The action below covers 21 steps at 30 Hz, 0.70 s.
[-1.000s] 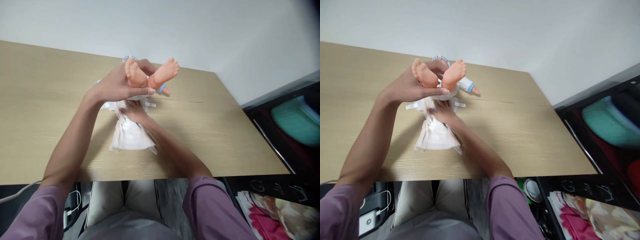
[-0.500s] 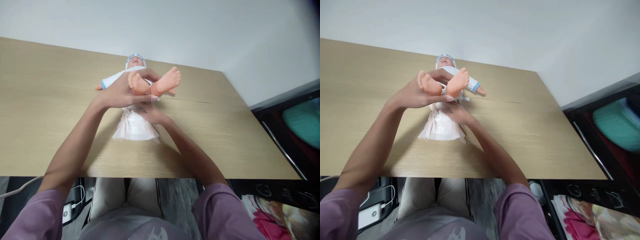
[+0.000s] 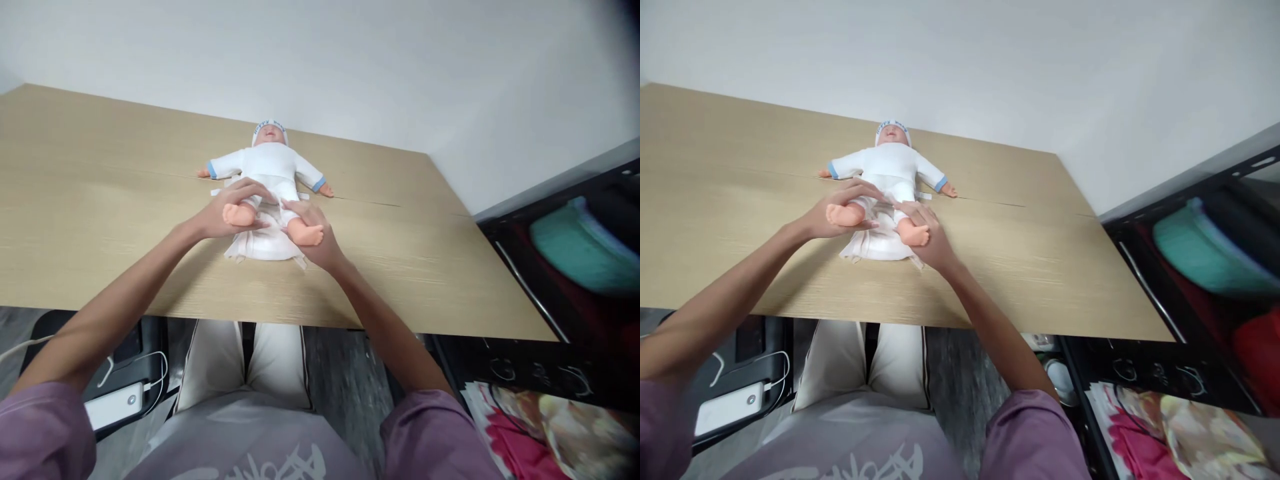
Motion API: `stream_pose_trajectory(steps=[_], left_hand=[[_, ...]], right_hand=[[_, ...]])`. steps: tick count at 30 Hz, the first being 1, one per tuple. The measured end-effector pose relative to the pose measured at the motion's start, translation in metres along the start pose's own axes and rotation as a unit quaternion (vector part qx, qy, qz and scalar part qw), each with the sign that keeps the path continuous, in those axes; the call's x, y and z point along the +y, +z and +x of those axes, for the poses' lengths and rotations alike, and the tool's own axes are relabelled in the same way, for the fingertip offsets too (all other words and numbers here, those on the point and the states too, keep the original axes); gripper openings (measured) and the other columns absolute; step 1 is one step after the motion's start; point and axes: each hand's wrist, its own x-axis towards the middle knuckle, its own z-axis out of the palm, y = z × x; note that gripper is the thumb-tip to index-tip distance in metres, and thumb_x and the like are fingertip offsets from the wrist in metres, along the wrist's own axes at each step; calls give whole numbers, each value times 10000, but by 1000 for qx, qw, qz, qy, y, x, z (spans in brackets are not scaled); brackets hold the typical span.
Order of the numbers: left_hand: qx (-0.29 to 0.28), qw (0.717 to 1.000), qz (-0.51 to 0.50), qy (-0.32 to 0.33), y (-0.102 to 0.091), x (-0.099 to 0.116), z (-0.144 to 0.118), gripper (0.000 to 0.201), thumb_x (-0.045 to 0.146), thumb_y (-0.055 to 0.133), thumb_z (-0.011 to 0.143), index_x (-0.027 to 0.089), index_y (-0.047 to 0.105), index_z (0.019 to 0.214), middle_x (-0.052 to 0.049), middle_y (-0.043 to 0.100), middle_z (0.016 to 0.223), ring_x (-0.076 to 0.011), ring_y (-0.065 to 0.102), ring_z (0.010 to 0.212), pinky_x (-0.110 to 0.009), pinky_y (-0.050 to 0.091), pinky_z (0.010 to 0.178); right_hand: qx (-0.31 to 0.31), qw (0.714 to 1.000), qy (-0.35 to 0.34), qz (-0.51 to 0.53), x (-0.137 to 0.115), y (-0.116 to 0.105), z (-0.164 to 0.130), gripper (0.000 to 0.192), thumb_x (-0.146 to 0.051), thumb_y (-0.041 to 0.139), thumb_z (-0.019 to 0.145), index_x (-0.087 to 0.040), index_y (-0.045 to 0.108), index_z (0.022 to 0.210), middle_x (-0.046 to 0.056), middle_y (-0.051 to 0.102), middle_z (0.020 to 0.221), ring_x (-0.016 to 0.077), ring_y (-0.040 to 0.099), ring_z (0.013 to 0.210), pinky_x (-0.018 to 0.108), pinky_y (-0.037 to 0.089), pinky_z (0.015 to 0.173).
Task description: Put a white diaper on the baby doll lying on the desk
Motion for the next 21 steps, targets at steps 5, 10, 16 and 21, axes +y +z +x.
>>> stream_pose_trajectory(steps=[5, 10, 16, 21], left_hand=[[-104, 994, 27, -15, -16, -30, -46, 393, 425, 834, 972, 284, 827, 1339, -151, 726, 1592, -388, 608, 1581, -604, 470, 1355], [-157, 987, 38, 3, -10, -46, -62, 425, 184, 729, 971, 287, 832, 1370, -158, 680, 1673, -371, 521, 1686, -640, 487, 1353], [-170, 985, 39, -12, -10, -45, -59, 418, 167, 680, 987, 282, 847, 1353, -133, 694, 1666, -346, 533, 1682, -582, 540, 1317], [-164, 981, 75, -72, 1, -21, -53, 381, 430, 628, 1089, 224, 796, 1362, -146, 709, 1601, -384, 582, 1604, -592, 492, 1330]], right_hand=[[-117, 992, -34, -25, 38, -9, -24, 441, -321, 542, 1103, -336, 787, 1469, 59, 700, 1657, 338, 561, 1647, 606, 458, 1375], [-116, 992, -47, -12, 57, -3, -34, 376, -283, 582, 1086, -330, 832, 1363, 59, 715, 1649, 327, 576, 1643, 616, 485, 1351], [-135, 989, -37, 41, 59, -11, -29, 445, -187, 499, 1096, -318, 869, 1307, 50, 747, 1612, 264, 602, 1632, 572, 494, 1371], [-159, 985, 7, 66, 50, -19, -25, 510, -172, 458, 1070, -313, 841, 1376, 38, 765, 1587, 269, 619, 1618, 596, 487, 1380]])
